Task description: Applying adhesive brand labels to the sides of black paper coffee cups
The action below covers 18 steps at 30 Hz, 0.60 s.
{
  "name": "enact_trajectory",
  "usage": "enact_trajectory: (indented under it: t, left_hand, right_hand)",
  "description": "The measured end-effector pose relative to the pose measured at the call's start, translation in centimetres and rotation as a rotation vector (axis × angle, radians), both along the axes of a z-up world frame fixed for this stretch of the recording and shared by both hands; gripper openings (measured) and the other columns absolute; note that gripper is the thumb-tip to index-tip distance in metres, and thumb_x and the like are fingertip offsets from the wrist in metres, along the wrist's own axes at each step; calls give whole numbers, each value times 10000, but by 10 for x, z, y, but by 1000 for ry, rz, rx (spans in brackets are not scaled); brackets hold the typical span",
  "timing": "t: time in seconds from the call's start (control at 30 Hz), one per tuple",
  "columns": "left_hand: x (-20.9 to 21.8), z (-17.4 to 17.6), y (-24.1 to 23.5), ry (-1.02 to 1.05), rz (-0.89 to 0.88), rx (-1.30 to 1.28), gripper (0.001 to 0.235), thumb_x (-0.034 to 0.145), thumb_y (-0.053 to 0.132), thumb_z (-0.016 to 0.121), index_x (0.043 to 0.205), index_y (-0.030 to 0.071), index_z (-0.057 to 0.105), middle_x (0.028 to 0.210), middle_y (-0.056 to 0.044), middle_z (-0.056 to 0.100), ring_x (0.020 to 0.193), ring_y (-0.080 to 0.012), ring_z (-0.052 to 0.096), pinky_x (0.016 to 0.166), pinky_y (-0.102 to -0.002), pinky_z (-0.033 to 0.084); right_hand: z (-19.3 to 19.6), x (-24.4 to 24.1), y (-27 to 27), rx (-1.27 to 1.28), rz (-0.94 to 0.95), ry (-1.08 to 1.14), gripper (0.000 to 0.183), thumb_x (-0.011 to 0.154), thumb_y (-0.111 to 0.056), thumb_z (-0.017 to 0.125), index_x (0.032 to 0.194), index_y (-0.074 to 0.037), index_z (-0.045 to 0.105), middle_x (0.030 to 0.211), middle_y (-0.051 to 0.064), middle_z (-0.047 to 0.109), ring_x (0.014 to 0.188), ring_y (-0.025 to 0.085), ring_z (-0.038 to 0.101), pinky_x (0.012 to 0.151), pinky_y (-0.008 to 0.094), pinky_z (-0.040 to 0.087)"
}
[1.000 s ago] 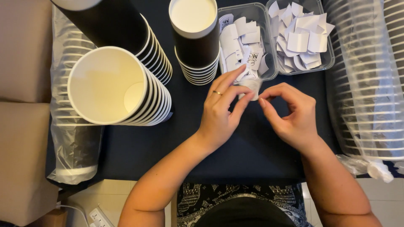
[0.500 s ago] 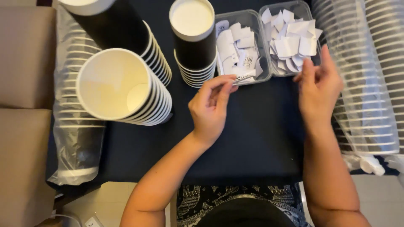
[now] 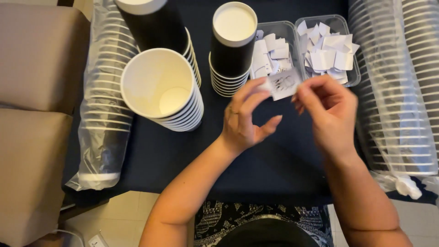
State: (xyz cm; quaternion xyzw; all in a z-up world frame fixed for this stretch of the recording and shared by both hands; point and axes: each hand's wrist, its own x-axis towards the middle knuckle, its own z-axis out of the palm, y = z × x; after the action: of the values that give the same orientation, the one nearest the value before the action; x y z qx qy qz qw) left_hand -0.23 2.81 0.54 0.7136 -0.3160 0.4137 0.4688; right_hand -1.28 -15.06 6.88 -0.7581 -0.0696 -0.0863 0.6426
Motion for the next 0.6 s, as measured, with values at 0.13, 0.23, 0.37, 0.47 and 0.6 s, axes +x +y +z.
enact_trajectory:
  t: [0.13, 0.23, 0.37, 0.47, 0.6]
  left_hand:
    - [8, 1, 4, 131, 213, -137, 515, 908, 343, 752, 1170, -36, 523, 1139, -230, 572, 1073, -380, 612, 991, -453, 523]
    - [16, -9, 3, 130, 456, -119, 706, 957, 366, 785, 1421, 17, 385, 1398, -224, 490, 1346, -380, 519, 1195, -476, 426]
    - [30, -24, 8, 236, 406, -141, 926, 979, 461, 718, 1563, -9, 174, 1622, -282, 300, 1559, -461, 357, 1349, -551, 312]
    - [39, -26, 16, 353, 335, -225, 999, 915, 340, 775, 1588, -14, 126, 1674, -279, 243, 1600, -447, 286, 1360, -519, 234]
    - [47, -30, 18, 473, 308, -305, 984, 761, 336, 877, 1508, 10, 327, 1606, -210, 369, 1509, -401, 400, 1293, -493, 282]
  right_hand:
    - [27, 13, 25, -38, -81, -242, 105, 1153, -15, 597, 1061, -34, 552, 832, 85, 566, 782, 148, 569, 814, 261, 493]
    - [38, 34, 52, -244, 23, -438, 490, 1056, -228, 702, 1383, -111, 356, 1378, 101, 478, 1203, 215, 515, 921, 308, 433]
    - [11, 74, 88, -376, 59, -450, 1175, 946, -368, 1073, 1628, -200, 130, 1604, 104, 305, 1573, 307, 452, 1308, 443, 478]
    - [12, 72, 105, -232, 89, -512, 1232, 956, -147, 1053, 1607, -206, 9, 1447, 201, 608, 1392, 284, 658, 1256, 336, 471]
    - [31, 51, 100, -289, 75, -512, 864, 910, -129, 945, 1478, -2, 306, 1580, 74, 185, 1299, 283, 669, 1170, 355, 503]
